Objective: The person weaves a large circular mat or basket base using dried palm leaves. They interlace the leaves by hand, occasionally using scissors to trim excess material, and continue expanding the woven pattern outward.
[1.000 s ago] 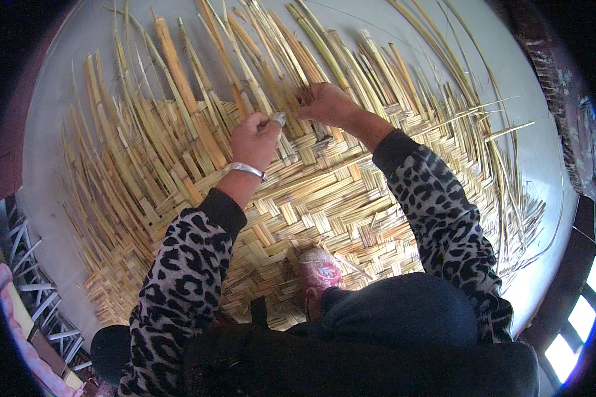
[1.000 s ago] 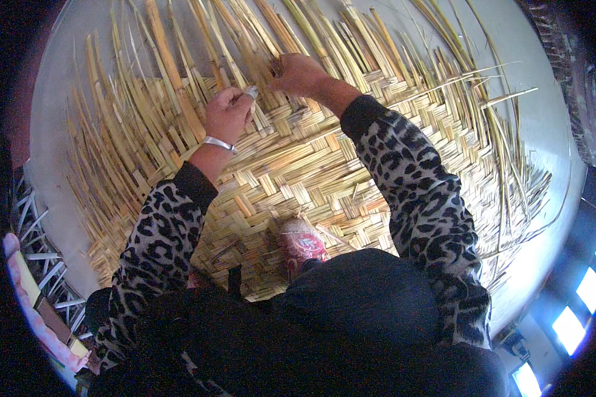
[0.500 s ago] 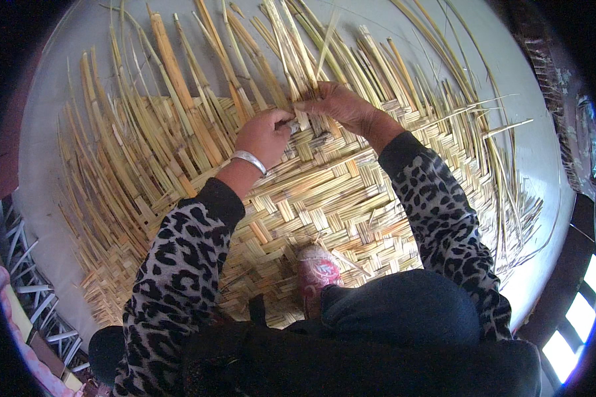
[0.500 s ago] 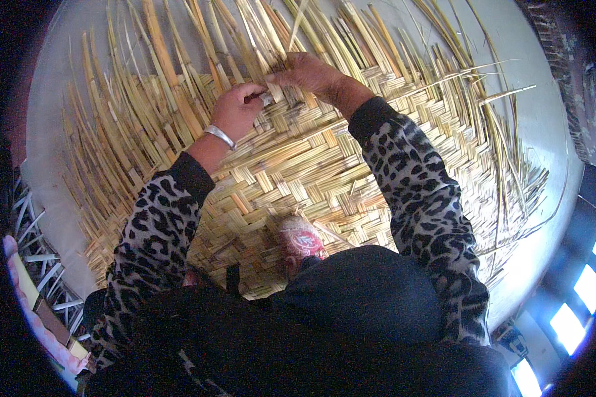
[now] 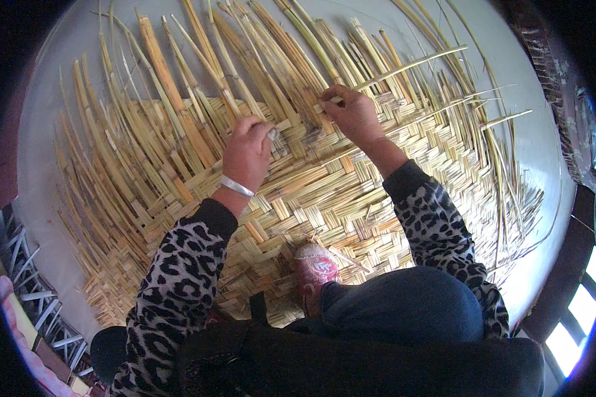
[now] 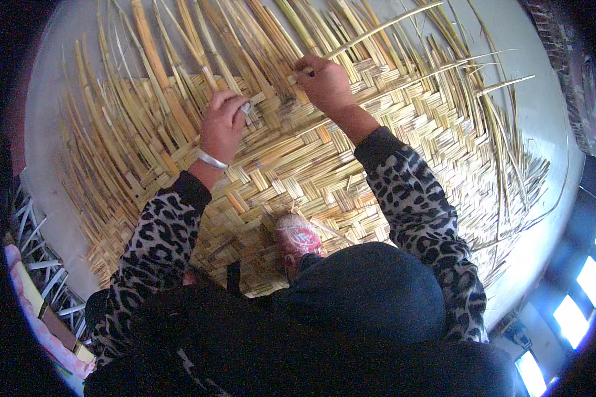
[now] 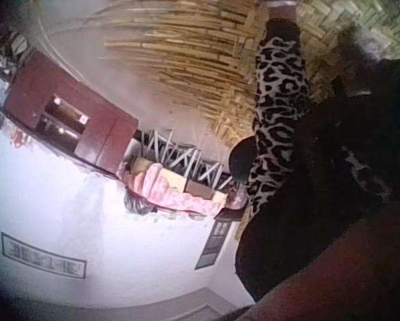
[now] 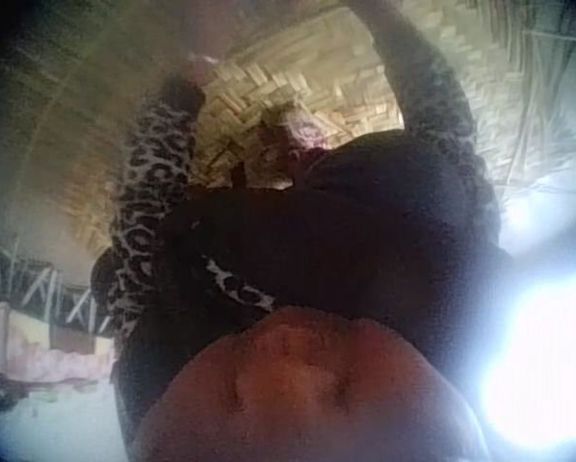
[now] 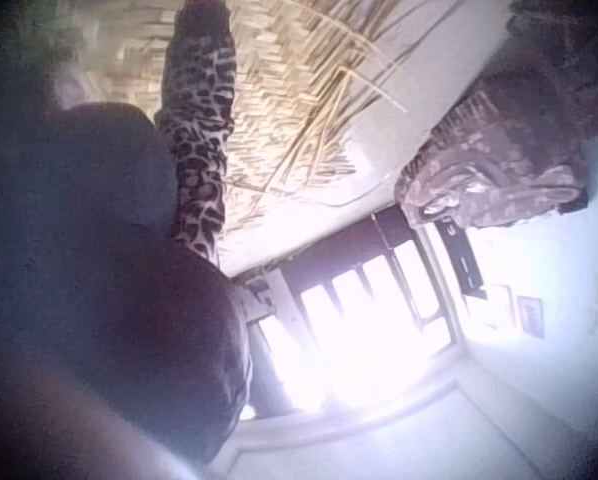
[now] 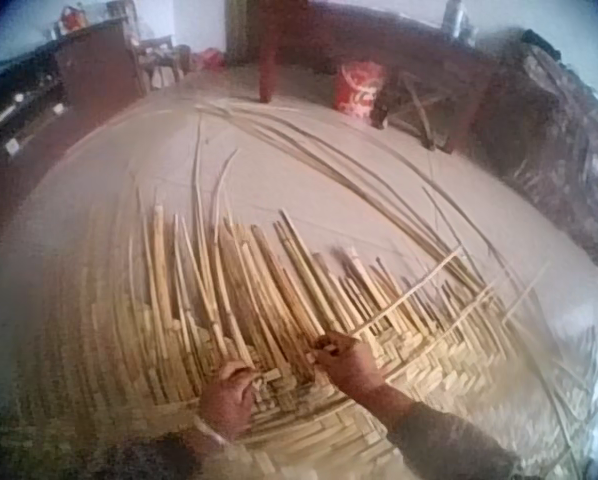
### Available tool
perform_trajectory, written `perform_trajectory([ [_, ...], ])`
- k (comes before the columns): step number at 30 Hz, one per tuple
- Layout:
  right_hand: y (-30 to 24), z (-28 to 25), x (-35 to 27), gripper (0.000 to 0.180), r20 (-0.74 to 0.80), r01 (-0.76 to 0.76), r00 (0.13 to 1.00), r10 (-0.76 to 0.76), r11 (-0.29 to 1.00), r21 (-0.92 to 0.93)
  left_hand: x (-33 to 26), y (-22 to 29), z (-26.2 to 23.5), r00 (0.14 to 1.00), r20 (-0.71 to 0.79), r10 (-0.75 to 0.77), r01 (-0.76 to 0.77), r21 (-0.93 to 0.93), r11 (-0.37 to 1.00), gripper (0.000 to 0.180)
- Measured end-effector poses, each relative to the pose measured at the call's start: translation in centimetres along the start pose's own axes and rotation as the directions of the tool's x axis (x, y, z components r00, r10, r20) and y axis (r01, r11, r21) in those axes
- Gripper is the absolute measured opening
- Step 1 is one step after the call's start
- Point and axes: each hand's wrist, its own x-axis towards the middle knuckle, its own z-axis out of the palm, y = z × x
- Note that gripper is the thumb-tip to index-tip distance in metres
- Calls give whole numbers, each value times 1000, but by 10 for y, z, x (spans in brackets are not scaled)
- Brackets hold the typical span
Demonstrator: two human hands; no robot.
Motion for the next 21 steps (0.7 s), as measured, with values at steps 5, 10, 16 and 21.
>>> perform_trajectory([
  [5, 0, 0, -8, 17, -49, 90, 994, -100, 978, -187, -10, 3, -2, 954, 240, 182, -266, 385, 884, 29],
  [10, 7, -16, -6, 17, -136, 126, 978, -157, 969, -213, 4, 1, -17, 872, 350, 343, -464, 367, 806, 31],
  [16, 28, -65, 4, 18, -244, -18, 970, -3, 996, -85, 47, 23, -5, 886, 422, 192, -269, 131, 954, 28],
  [21, 37, -98, 8, 19, -275, -36, 960, 59, 996, 87, 81, 53, 48, 935, 345, 83, -81, -21, 997, 32],
])
